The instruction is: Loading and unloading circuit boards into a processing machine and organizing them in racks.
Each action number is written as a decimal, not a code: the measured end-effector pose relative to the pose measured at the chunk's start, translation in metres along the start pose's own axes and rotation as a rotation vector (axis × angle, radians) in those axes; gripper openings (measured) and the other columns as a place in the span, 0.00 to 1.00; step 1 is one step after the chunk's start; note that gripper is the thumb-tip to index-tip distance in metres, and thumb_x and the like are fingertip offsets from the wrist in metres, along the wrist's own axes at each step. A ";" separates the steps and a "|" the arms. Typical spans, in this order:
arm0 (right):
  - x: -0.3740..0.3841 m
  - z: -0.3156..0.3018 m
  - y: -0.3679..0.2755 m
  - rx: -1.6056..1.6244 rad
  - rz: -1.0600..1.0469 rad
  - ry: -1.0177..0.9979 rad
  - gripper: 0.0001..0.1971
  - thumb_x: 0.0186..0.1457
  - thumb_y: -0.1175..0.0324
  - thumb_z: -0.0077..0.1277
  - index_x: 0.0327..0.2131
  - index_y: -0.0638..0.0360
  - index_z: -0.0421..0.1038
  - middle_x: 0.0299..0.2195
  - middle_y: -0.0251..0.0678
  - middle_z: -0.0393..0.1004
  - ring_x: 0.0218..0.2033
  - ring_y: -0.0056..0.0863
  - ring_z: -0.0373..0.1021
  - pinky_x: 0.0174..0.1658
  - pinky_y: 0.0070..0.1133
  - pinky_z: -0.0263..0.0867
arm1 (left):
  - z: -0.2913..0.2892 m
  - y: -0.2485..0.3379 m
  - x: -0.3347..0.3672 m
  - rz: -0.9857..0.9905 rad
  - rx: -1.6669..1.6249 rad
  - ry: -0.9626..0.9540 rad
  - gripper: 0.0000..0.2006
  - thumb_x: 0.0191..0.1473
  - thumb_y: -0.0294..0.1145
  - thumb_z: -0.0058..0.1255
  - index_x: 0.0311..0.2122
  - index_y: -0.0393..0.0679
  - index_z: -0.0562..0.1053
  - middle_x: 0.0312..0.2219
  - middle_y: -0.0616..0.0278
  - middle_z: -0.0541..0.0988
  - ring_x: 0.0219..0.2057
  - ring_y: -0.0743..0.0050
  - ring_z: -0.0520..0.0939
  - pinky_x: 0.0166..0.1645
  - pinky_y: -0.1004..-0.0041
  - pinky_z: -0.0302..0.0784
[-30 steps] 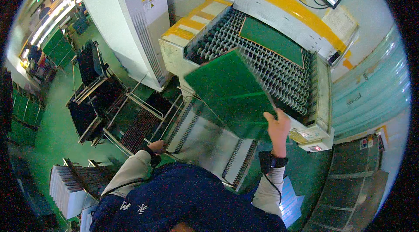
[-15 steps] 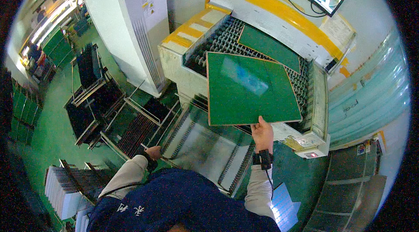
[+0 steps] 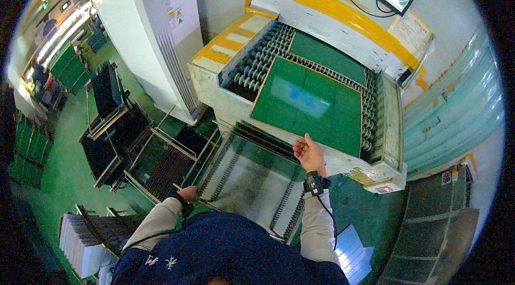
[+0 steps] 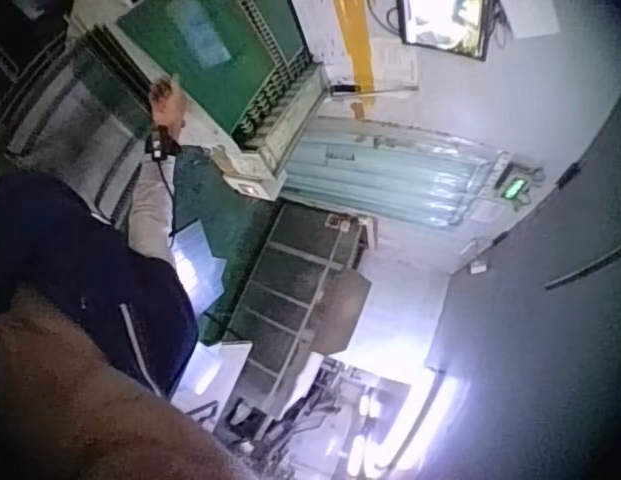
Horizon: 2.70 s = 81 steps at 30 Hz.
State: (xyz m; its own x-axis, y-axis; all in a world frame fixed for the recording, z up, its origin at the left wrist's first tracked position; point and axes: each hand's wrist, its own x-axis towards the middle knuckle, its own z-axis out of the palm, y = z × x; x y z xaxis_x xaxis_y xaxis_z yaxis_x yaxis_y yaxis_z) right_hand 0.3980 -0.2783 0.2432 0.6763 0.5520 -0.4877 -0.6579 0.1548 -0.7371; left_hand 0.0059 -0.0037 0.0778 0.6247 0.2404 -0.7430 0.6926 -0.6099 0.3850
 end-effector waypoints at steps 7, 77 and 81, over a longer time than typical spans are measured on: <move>0.011 0.011 -0.002 0.016 -0.023 -0.003 0.17 0.56 0.54 0.46 0.33 0.60 0.70 0.27 0.34 0.74 0.27 0.24 0.69 0.31 0.21 0.64 | 0.046 -0.058 0.055 0.164 0.034 0.137 0.17 0.42 0.41 0.54 0.31 0.35 0.70 0.22 0.51 0.77 0.26 0.55 0.80 0.29 0.63 0.73; 0.024 -0.007 0.114 -1.859 -0.510 0.182 0.11 0.45 0.63 0.54 0.30 0.59 0.69 0.28 0.43 0.74 0.32 0.43 0.71 0.35 0.35 0.64 | 0.012 -0.015 0.014 -0.016 -0.091 -0.016 0.11 0.41 0.32 0.49 0.29 0.35 0.71 0.21 0.49 0.77 0.25 0.58 0.80 0.26 0.64 0.72; 0.025 -0.005 0.116 -1.918 -0.502 0.215 0.10 0.45 0.63 0.53 0.26 0.58 0.67 0.25 0.41 0.73 0.30 0.43 0.71 0.34 0.36 0.63 | 0.017 -0.021 0.016 0.005 -0.107 0.032 0.12 0.40 0.33 0.50 0.30 0.35 0.71 0.21 0.49 0.77 0.26 0.55 0.80 0.28 0.63 0.73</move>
State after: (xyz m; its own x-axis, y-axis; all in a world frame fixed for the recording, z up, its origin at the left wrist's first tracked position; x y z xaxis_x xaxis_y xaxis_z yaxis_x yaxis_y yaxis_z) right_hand 0.3402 -0.2506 0.1426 0.7714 0.6347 -0.0451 0.6189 -0.7650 -0.1783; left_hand -0.0048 0.0000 0.0482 0.6387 0.2627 -0.7233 0.7227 -0.5274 0.4467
